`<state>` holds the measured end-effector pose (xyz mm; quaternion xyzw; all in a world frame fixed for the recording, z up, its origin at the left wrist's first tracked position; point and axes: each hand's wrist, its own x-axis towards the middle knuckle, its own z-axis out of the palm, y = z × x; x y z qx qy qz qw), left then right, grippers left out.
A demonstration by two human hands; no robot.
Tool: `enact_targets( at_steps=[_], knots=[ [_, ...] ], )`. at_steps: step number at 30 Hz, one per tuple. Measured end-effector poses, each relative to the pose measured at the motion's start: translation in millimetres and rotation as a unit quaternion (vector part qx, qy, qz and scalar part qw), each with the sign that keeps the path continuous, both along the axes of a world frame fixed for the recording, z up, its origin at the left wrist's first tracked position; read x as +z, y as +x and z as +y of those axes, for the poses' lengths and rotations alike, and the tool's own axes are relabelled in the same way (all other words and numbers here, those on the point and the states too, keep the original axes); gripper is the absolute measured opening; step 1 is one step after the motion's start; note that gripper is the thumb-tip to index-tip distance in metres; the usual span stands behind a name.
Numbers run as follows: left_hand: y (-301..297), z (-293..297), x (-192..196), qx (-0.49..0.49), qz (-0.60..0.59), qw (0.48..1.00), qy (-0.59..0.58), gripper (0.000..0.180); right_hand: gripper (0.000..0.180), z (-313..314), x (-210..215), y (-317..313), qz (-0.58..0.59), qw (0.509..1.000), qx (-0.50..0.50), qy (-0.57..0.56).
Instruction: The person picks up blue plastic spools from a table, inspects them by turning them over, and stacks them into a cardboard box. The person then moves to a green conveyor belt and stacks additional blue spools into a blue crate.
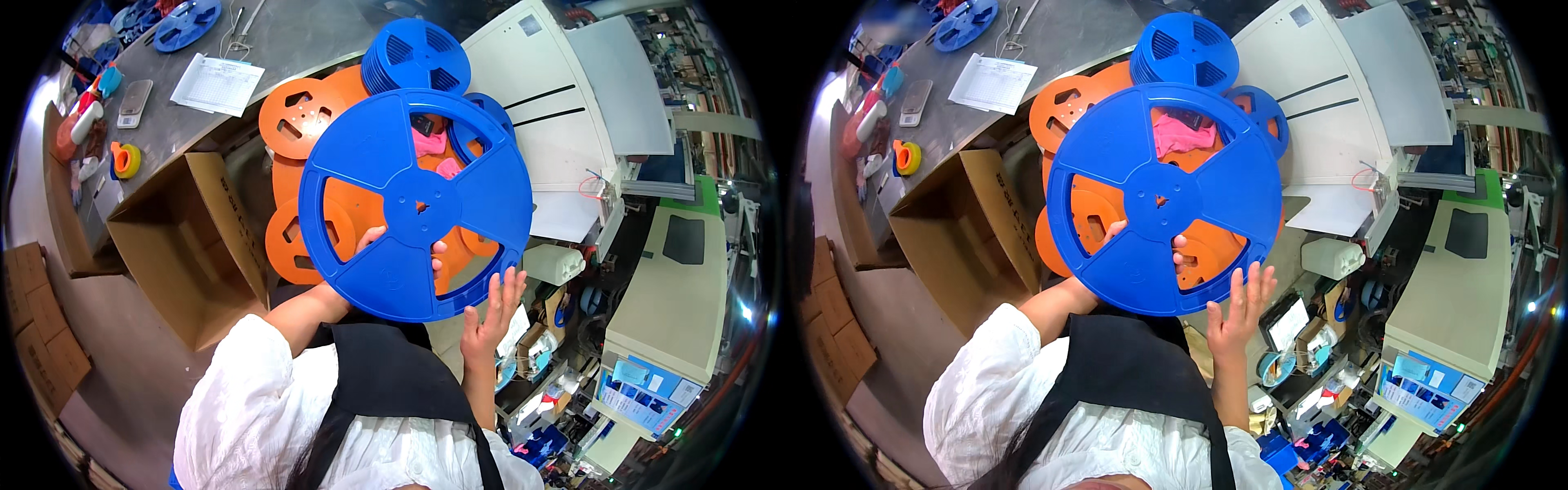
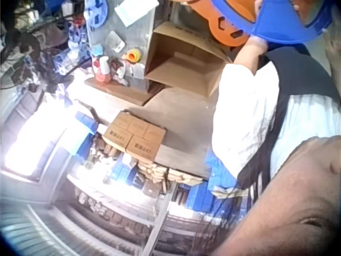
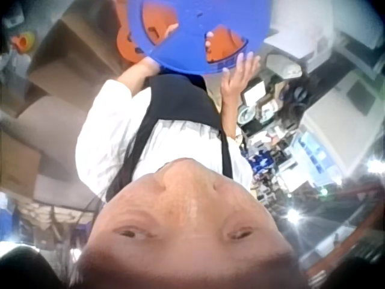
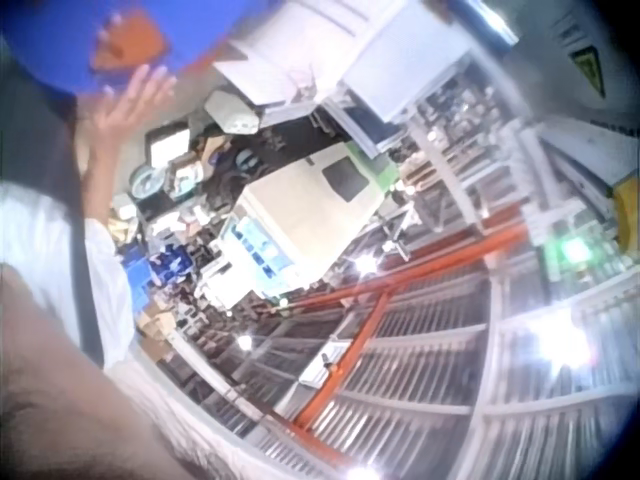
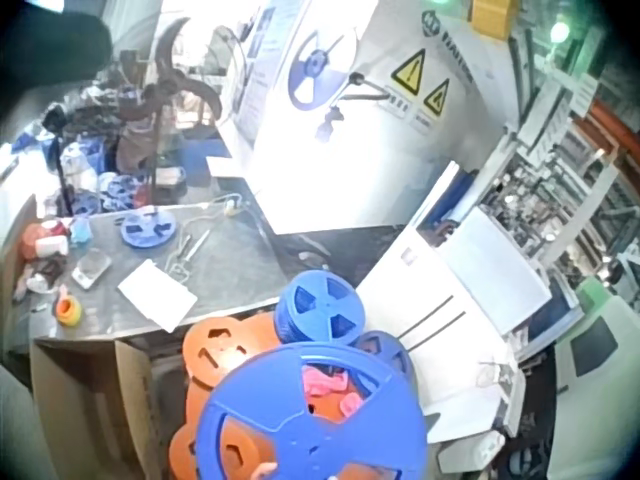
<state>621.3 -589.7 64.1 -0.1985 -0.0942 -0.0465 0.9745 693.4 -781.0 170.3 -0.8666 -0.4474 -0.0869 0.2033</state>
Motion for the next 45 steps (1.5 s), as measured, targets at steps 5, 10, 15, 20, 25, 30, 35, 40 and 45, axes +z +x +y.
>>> enact_targets(
  at_steps=[5,10,15,20,25,30,35,40,45],
  knots=[
    [-7,8,-1,0.011,0.040,0.999,0.016,0.071,0.054,10,-3,2,0.014,0.998,0.019,-0.054],
    [-11,19,-11,-0.001,0.095,0.995,0.010,0.068,0.054,23,-11,3,0.046,0.997,0.021,-0.053],
    [-11,29,-21,0.008,0.087,0.996,-0.001,0.067,0.053,36,-19,5,0.062,0.996,0.027,-0.059],
    [-14,42,-35,0.012,0.095,0.995,-0.034,0.069,0.056,50,-28,5,0.041,0.992,0.038,-0.111],
    [-8,52,-51,0.019,0.108,0.994,-0.024,0.070,0.059,74,-32,6,0.082,0.965,0.133,-0.208],
    [6,79,-65,-0.007,0.103,0.994,0.027,0.069,0.051,101,-51,32,0.208,0.926,0.228,-0.217],
    [66,139,-92,-0.013,0.127,0.984,0.128,0.062,0.043,139,-78,101,0.156,0.952,0.223,-0.140],
    [54,172,-140,0.148,0.399,0.840,0.336,0.061,0.040,209,-139,215,0.065,0.981,0.158,-0.087],
    [-103,129,-197,-0.034,0.546,0.743,0.386,0.060,0.040,272,-220,303,0.049,0.995,0.067,-0.055]
  ],
)
